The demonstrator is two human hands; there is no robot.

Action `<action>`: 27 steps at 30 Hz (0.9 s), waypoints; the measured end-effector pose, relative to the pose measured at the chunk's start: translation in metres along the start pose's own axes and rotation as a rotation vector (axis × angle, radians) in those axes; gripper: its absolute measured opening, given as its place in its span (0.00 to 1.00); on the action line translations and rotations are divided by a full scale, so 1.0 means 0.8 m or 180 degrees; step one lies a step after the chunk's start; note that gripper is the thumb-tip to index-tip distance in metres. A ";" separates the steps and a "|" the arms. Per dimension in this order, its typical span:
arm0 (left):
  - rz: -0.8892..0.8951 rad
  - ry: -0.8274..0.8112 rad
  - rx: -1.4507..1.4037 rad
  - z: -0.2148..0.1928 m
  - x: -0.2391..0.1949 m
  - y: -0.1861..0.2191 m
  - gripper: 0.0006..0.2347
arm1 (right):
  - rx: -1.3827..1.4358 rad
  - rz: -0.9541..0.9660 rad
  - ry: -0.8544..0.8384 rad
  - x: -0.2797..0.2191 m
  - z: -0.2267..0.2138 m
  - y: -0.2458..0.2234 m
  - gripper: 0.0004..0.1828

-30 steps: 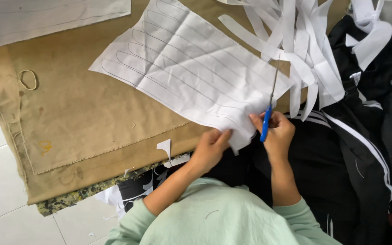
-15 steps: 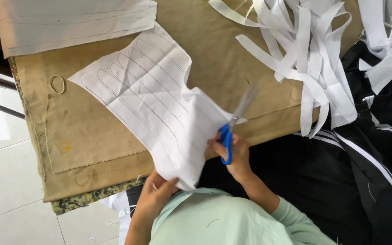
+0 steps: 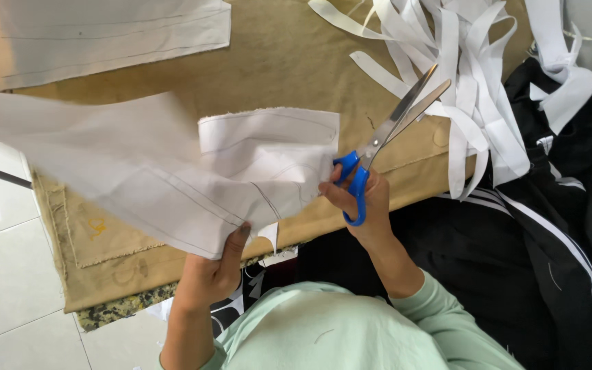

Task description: The person uses blue-handled scissors to cut a white paper pattern with drawn lines into strips. They hold the paper with one hand and cut along the lines, separating the pattern into individual pieces.

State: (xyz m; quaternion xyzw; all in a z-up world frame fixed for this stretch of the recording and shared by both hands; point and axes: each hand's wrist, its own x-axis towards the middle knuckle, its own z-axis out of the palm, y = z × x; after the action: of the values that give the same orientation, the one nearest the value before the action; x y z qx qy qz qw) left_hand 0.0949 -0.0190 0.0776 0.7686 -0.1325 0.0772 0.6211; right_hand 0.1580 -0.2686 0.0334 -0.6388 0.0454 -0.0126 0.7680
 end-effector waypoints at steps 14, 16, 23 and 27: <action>-0.3928 0.2566 -0.2575 0.018 -0.036 -0.062 0.22 | -0.0920 0.1092 -0.0576 -0.014 -0.013 0.036 0.07; -0.2659 0.2234 -0.2496 0.016 -0.053 -0.122 0.20 | -0.0777 0.0304 -0.0443 -0.008 -0.013 0.056 0.12; -0.0707 0.1445 -0.2593 -0.005 0.059 -0.026 0.15 | -0.0509 -0.0307 0.0040 0.007 -0.003 0.014 0.14; -0.0932 0.1602 -0.2702 0.000 0.040 -0.071 0.13 | -0.0649 -0.0293 0.0116 0.005 -0.009 0.009 0.15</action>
State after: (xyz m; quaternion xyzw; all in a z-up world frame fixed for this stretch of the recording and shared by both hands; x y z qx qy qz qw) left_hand 0.1421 -0.0111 0.0339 0.4170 0.1104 0.1114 0.8953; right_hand 0.1611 -0.2746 0.0250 -0.7146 0.0311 -0.0549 0.6967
